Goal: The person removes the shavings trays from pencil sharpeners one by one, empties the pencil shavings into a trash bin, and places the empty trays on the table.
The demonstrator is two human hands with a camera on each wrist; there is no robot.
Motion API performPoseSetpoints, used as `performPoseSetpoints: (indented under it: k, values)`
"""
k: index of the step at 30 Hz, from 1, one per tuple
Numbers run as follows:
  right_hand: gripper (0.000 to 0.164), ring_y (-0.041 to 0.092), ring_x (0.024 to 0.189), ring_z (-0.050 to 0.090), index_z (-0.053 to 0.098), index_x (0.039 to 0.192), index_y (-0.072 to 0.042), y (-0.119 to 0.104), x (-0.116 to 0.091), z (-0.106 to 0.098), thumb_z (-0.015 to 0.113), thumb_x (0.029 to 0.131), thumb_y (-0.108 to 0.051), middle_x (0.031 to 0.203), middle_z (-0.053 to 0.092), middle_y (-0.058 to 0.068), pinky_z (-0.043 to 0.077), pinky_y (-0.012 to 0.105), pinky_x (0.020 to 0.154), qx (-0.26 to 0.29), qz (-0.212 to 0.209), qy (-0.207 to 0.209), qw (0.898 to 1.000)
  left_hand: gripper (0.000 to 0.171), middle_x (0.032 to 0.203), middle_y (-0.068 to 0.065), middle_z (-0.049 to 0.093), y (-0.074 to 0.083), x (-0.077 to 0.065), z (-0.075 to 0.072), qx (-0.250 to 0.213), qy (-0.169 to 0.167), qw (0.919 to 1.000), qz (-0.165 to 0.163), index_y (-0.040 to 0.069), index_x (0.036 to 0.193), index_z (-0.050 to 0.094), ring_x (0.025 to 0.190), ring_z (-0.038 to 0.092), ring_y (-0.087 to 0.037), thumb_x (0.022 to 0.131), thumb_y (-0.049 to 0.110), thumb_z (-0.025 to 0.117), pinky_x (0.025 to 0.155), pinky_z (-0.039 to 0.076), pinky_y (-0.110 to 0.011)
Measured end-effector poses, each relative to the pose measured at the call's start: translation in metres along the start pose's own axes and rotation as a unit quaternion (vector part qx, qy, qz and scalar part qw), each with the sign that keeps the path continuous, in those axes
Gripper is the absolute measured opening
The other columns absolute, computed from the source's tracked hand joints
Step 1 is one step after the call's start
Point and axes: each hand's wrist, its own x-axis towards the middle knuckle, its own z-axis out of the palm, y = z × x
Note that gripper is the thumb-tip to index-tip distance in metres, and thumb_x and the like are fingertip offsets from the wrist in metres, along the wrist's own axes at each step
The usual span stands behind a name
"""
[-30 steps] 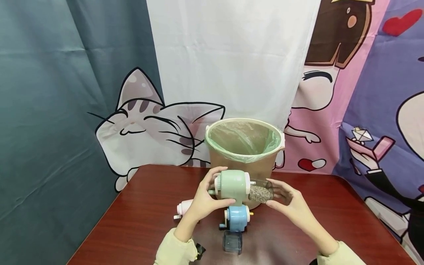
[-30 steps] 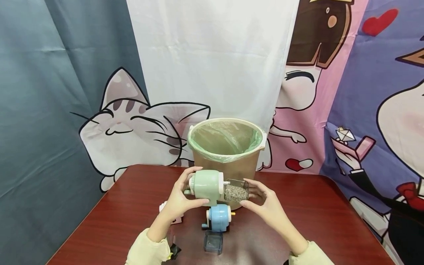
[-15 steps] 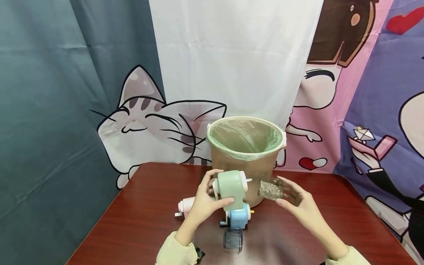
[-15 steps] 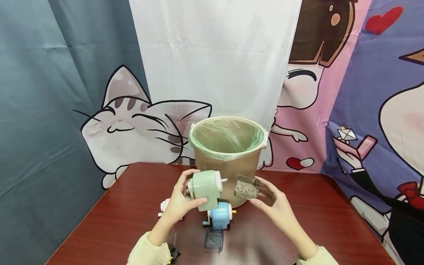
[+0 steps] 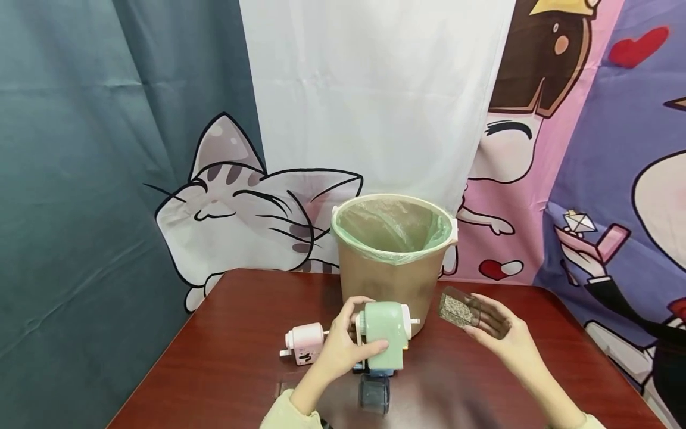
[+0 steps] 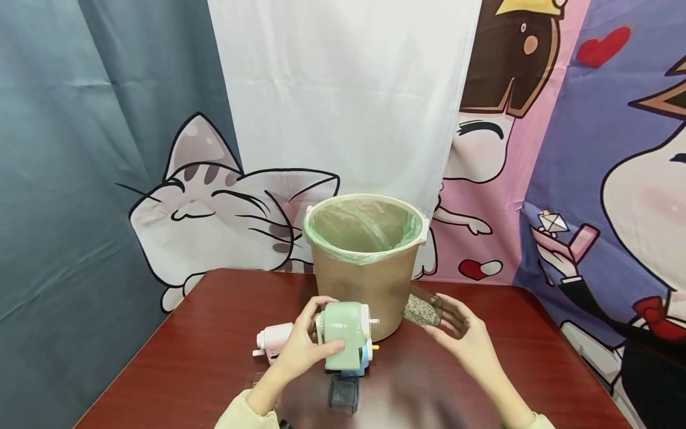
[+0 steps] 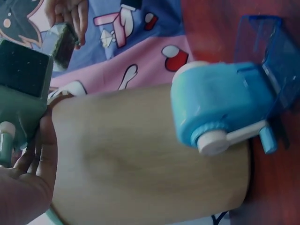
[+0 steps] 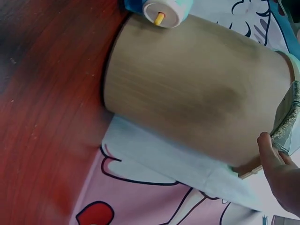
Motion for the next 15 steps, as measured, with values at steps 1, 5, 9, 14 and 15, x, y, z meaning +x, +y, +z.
performPoseSetpoints:
  k: [1, 5, 9, 14, 15]
  values:
    - [0.052, -0.005, 0.100, 0.062, 0.049, 0.127, 0.008, 0.001, -0.001, -0.001, 0.063, 0.077, 0.017, 0.115, 0.065, -0.016, 0.050, 0.012, 0.080, 0.002, 0.002, 0.000, 1.000, 0.061, 0.093, -0.022, 0.065, -0.001, -0.001, 0.002, 0.003, -0.008, 1.0000, -0.002, 0.012, 0.125, 0.044, 0.077, 0.062, -0.004, 0.073, 0.009, 0.077, 0.061, 0.055, -0.027]
    - [0.052, -0.004, 0.100, 0.062, 0.049, 0.126, 0.008, 0.003, -0.003, -0.004, 0.062, 0.078, 0.018, 0.115, 0.065, -0.016, 0.050, 0.012, 0.080, 0.011, 0.003, 0.001, 1.000, 0.063, 0.097, -0.019, 0.066, -0.006, -0.003, 0.012, 0.017, -0.046, 0.9987, -0.016, 0.014, 0.123, 0.045, 0.079, 0.062, -0.002, 0.072, 0.012, 0.080, 0.063, 0.055, -0.024]
    - [0.051, -0.004, 0.101, 0.062, 0.050, 0.124, 0.006, 0.003, -0.005, -0.007, 0.061, 0.077, 0.020, 0.114, 0.065, -0.015, 0.049, 0.011, 0.081, 0.021, -0.004, 0.002, 1.000, 0.062, 0.102, -0.013, 0.067, -0.013, -0.006, 0.026, 0.038, -0.067, 0.9969, -0.017, 0.016, 0.119, 0.046, 0.080, 0.060, -0.001, 0.069, 0.014, 0.083, 0.065, 0.053, -0.021]
    - [0.050, -0.005, 0.099, 0.062, 0.053, 0.121, 0.000, 0.003, -0.007, -0.009, 0.062, 0.076, 0.019, 0.111, 0.066, -0.017, 0.049, 0.010, 0.080, 0.018, 0.000, 0.008, 1.000, 0.066, 0.106, -0.007, 0.062, -0.021, -0.012, 0.048, 0.059, -0.088, 0.9943, -0.011, 0.016, 0.118, 0.044, 0.079, 0.055, 0.001, 0.066, 0.014, 0.085, 0.065, 0.051, -0.019]
    - [0.049, -0.006, 0.099, 0.062, 0.053, 0.121, 0.000, 0.003, -0.008, -0.009, 0.062, 0.076, 0.019, 0.111, 0.066, -0.017, 0.049, 0.010, 0.080, 0.016, 0.003, 0.009, 1.000, 0.068, 0.108, -0.005, 0.060, -0.023, -0.012, 0.052, 0.070, -0.089, 0.9936, -0.009, 0.016, 0.118, 0.043, 0.081, 0.054, 0.001, 0.066, 0.015, 0.086, 0.067, 0.050, -0.018]
